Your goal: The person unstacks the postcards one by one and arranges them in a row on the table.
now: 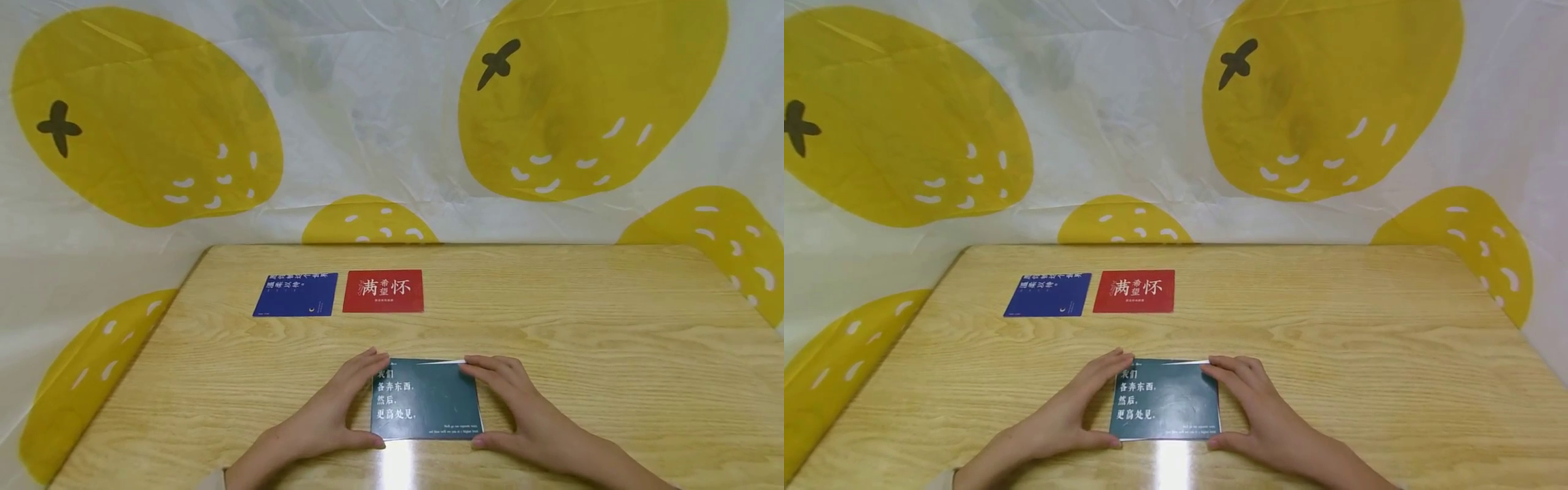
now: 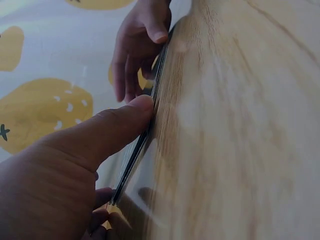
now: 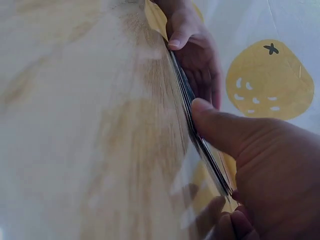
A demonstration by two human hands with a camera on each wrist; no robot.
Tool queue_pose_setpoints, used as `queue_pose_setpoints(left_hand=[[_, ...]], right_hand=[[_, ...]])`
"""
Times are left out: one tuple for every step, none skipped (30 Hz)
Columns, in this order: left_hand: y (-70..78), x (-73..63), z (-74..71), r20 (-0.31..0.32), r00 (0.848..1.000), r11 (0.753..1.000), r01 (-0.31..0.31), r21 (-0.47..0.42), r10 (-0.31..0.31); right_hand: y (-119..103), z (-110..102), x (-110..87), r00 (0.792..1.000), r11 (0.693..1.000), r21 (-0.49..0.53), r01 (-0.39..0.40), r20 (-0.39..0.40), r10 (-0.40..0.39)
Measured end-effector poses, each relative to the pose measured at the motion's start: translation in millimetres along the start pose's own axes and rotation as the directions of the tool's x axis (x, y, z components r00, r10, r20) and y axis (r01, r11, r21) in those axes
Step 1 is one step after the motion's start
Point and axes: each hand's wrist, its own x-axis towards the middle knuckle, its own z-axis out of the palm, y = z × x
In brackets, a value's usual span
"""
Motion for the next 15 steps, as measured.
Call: queue_pose_setpoints(left_hand=[[-0.1, 0.3, 0.1, 0.003, 1.0, 1.0, -0.003, 0.008, 0.003], [-0.2, 0.5, 0.2, 0.004, 1.0, 1.0, -0.006, 0.014, 0.006], [-0.1, 0.7, 0.1, 0.007, 1.0, 1.0, -0.005, 0.016, 0.005], [0.0, 0.9, 0.1, 0.009, 1.0, 1.0, -0.001, 0.018, 0.001], [0.2, 1.0, 0.2, 0.009, 1.0, 1.0, -0.003, 0.02, 0.003], [0.3, 1.0, 0.1, 0.009, 1.0, 1.0, 0.0, 0.019, 0.0], [0.4, 1.0, 0.2, 0.01, 1.0, 1.0, 0.001, 0.018, -0.002], [0.4, 1.0, 0.2, 0.01, 1.0, 1.0, 0.002, 0.019, -0.003], [0.6, 1.0, 0.3, 0.009, 1.0, 1.0, 0.003, 0.019, -0.004], [0.6, 0.9, 0.3, 0.007, 1.0, 1.0, 0.002, 0.021, -0.002], [0.6, 0.8, 0.2, 0.004, 1.0, 1.0, -0.002, 0.023, 0.001], [0.6, 0.8, 0.2, 0.0, 1.0, 1.0, -0.005, 0.026, 0.005], [0.8, 0.7, 0.4, -0.004, 1.0, 1.0, -0.01, 0.03, 0.01], [0.9, 0.7, 0.4, -0.009, 1.0, 0.999, -0.015, 0.037, 0.016], [1.1, 0.6, 0.5, -0.012, 1.0, 0.999, -0.019, 0.041, 0.02]], right_hand=[[-0.2, 0.3, 0.1, 1.0, 1.0, -0.001, 0.001, 0.0, -0.001], [-0.4, 0.3, 0.2, 1.0, 1.0, -0.003, -0.004, 0.001, 0.004], [-0.4, 0.5, 0.3, 1.0, 1.0, -0.003, -0.008, 0.001, 0.008], [-0.3, 0.8, 0.4, 1.0, 1.0, -0.003, -0.006, -0.001, 0.006], [-0.5, 1.0, 0.5, 1.0, 1.0, 0.0, -0.005, -0.005, 0.005], [-0.5, 1.3, 0.6, 1.0, 1.0, 0.0, 0.0, -0.009, 0.0], [-0.6, 1.5, 0.6, 1.0, 1.0, 0.001, 0.007, -0.013, -0.007], [-0.8, 1.4, 0.6, 1.0, 1.0, -0.001, 0.002, -0.013, -0.002], [-0.8, 1.5, 0.7, 1.0, 1.0, -0.004, 0.008, -0.018, -0.008], [-0.9, 1.3, 0.7, 1.0, 1.0, -0.006, 0.015, -0.021, -0.015], [-0.8, 1.1, 0.7, 1.0, 1.0, -0.008, 0.015, -0.021, -0.015], [-0.7, 0.9, 0.7, 1.0, 1.0, -0.012, 0.017, -0.021, -0.017], [-0.8, 0.6, 0.8, 1.0, 1.0, -0.015, 0.015, -0.02, -0.016], [-0.9, 0.2, 0.8, 1.0, 1.0, -0.018, 0.01, -0.018, -0.011], [-1.0, -0.1, 0.9, 1.0, 1.0, -0.02, 0.01, -0.017, -0.011]])
